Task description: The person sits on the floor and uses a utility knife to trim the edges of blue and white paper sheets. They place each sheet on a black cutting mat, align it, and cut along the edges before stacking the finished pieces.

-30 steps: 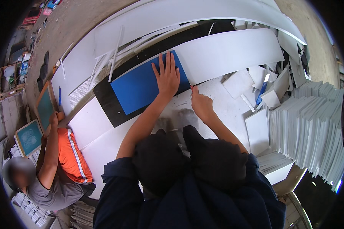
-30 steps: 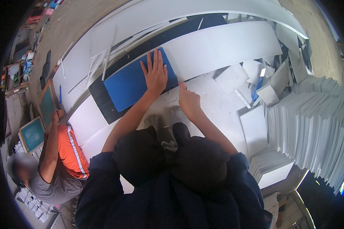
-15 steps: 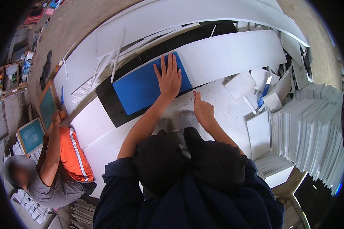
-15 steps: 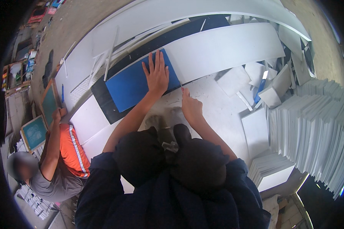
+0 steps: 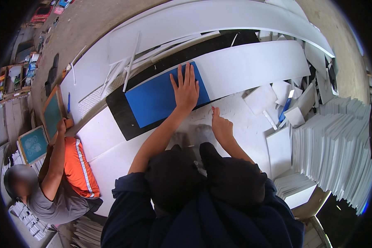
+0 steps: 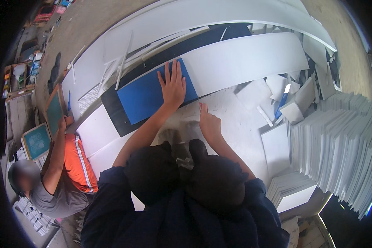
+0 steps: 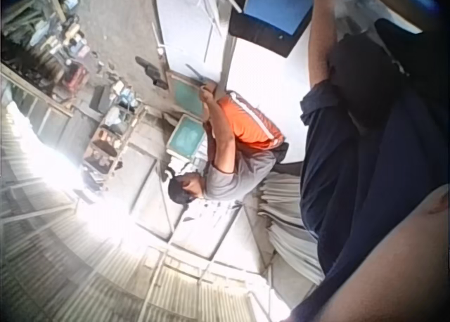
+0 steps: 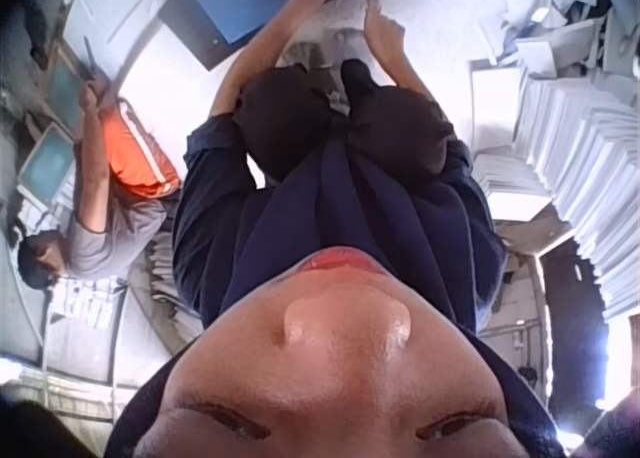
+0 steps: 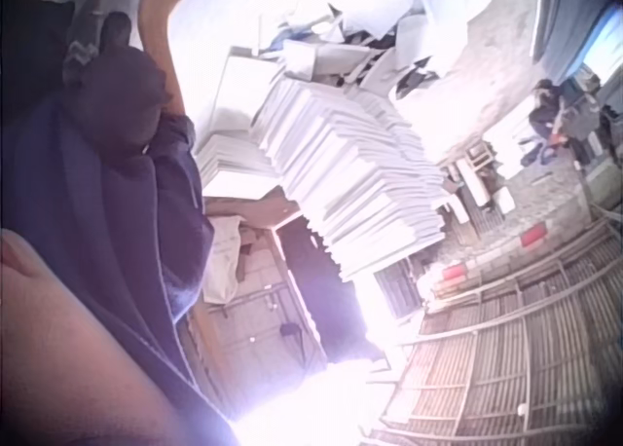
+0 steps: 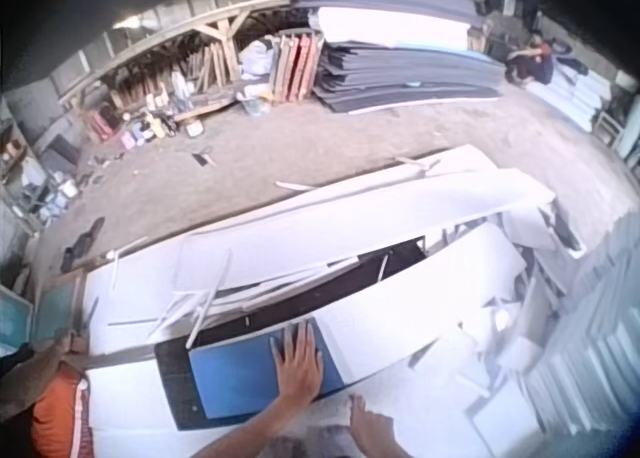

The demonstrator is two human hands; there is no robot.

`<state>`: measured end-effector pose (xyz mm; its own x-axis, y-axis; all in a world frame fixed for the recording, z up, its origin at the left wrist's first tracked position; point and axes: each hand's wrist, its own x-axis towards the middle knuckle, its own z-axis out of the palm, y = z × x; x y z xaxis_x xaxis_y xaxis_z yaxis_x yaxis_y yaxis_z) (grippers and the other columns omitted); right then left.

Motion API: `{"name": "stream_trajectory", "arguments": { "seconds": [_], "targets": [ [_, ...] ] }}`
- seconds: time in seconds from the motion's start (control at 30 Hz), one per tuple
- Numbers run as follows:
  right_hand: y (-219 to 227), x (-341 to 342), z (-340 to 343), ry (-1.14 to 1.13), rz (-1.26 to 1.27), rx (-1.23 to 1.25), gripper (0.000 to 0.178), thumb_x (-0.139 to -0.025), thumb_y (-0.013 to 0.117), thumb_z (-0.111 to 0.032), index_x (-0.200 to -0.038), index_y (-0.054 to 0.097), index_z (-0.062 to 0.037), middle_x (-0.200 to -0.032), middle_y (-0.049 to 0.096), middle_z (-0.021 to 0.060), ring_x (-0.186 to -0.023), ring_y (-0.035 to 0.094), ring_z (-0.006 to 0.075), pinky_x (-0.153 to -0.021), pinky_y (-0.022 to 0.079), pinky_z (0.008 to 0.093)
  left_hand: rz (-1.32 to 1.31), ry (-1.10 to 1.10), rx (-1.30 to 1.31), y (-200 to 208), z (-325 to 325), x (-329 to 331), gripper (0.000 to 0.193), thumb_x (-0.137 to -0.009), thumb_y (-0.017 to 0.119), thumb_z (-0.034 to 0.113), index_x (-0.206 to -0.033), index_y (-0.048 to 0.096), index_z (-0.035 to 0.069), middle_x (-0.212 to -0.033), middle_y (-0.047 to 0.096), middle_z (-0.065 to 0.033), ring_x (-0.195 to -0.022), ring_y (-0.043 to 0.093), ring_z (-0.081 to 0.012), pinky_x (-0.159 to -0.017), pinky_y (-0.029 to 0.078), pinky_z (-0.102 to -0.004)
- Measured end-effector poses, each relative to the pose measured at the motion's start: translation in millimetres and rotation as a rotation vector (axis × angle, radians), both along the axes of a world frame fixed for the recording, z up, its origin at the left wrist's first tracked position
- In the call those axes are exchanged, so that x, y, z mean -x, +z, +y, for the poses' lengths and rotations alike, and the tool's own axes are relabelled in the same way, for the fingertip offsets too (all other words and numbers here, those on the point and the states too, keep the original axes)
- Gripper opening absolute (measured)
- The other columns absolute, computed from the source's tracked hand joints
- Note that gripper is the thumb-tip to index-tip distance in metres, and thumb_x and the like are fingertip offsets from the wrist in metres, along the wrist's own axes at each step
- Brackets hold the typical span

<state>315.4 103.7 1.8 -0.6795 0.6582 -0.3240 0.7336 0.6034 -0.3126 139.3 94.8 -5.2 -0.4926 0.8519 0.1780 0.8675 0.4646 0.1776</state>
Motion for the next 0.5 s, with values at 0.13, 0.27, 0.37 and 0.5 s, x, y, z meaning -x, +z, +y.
{"name": "stream_trajectory", "arguments": {
  "seconds": [0.13, 0.27, 0.37, 0.5],
  "targets": [
    [28, 4, 13, 0.048, -0.027, -0.006, 0.015, -0.09, 0.039, -0.018, -0.099, 0.039, -0.0064, -0.053, 0.058, 0.014, -0.049, 0.06, 0.0309, -0.042, 0.046, 0.041, 0.003, 0.009, -0.016, 0, -2, 0, 0.054, -0.087, 0.043, 0.02, -0.136, 0.025, 0.003, -0.142, 0.023, -0.0094, -0.133, 0.016, -0.03, -0.104, 0.009, -0.0555],
    [58, 32, 43, 0.014, 0.011, -0.083, 0.019, -0.091, 0.04, -0.022, -0.101, 0.041, -0.0068, -0.056, 0.059, 0.0151, -0.052, 0.061, 0.0325, -0.047, 0.047, 0.0432, 0.005, -0.001, 0.003, 0, -1, 2, 0.053, -0.088, 0.041, 0.022, -0.135, 0.027, 0.003, -0.142, 0.024, -0.0088, -0.133, 0.016, -0.0302, -0.104, 0.007, -0.0551],
    [44, 76, 80, 0.017, 0.063, -0.115, 0.02, -0.09, 0.042, -0.023, -0.102, 0.041, -0.0063, -0.063, 0.062, 0.0161, -0.059, 0.063, 0.0331, -0.054, 0.049, 0.0442, -0.017, -0.003, 0.002, 0, -1, 2, 0.053, -0.088, 0.04, 0.022, -0.135, 0.027, 0.003, -0.142, 0.023, -0.009, -0.134, 0.014, -0.0297, -0.105, 0.006, -0.0548],
    [38, 116, 99, 0.061, 0.09, -0.056, 0.023, -0.09, 0.041, -0.024, -0.103, 0.041, -0.0053, -0.071, 0.062, 0.0203, -0.069, 0.062, 0.0371, -0.061, 0.049, 0.0466, -0.037, 0.009, 0.007, -1, -1, 2, 0.053, -0.088, 0.04, 0.024, -0.136, 0.027, 0.005, -0.144, 0.021, -0.0085, -0.134, 0.012, -0.0284, -0.105, 0.004, -0.0538]
  ]
}}
